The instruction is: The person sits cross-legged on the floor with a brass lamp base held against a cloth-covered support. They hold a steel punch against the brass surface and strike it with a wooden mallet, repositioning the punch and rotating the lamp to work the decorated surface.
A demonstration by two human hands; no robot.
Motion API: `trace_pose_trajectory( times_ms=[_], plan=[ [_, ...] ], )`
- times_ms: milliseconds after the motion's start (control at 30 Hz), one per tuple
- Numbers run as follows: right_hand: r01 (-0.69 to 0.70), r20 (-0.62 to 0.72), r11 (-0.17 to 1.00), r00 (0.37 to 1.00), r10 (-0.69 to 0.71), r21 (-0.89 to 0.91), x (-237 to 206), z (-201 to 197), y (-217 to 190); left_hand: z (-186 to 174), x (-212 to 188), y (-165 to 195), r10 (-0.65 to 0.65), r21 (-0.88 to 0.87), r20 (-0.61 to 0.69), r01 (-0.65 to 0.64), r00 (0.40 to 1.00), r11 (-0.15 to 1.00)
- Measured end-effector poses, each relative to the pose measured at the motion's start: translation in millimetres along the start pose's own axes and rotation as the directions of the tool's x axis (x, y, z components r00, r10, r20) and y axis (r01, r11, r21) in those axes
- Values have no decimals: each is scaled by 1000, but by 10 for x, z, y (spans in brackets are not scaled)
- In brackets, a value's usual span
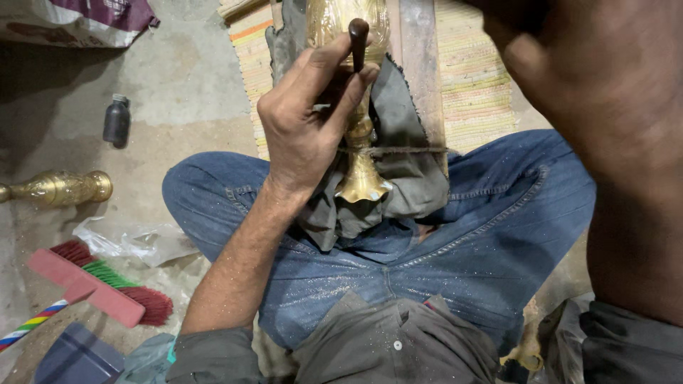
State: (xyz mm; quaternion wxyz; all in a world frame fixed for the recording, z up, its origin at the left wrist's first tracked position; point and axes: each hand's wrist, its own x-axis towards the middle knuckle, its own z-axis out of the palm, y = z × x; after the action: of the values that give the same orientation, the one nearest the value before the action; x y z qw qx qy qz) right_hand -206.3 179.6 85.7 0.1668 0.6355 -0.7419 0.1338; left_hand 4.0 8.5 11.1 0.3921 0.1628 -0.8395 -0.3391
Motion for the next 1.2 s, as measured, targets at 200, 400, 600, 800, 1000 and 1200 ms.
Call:
trace_pose_trajectory(
  times_ms=[200, 400, 600, 800, 1000, 1200],
  plan=[
    [-5, 27, 998, 1000, 6, -57, 52, -54, -71, -1, -26, 0, 51, -54, -13, -52, 999, 997],
    [-27, 46, 1000, 999, 28, -9, 15, 3, -35, 21, -21, -36, 106, 1, -3, -106, 994, 994],
    [-8, 77, 999, 997, 12, -45, 20, 20, 6, 12, -29, -52, 89, -21, -15, -89, 996, 996],
    [17, 76, 992, 997, -8, -124, 105, -15, -18, 2, -38, -20, 55, -39, -35, -57, 998, 998],
    [8, 87, 990, 996, 4, -140, 88, -14, -19, 22, -28, -24, 69, -40, -37, -71, 997, 997],
    [19, 78, 994, 997, -11, -105, 43, -2, -18, 0, -31, -10, 74, -13, -50, -75, 996, 997]
  ],
)
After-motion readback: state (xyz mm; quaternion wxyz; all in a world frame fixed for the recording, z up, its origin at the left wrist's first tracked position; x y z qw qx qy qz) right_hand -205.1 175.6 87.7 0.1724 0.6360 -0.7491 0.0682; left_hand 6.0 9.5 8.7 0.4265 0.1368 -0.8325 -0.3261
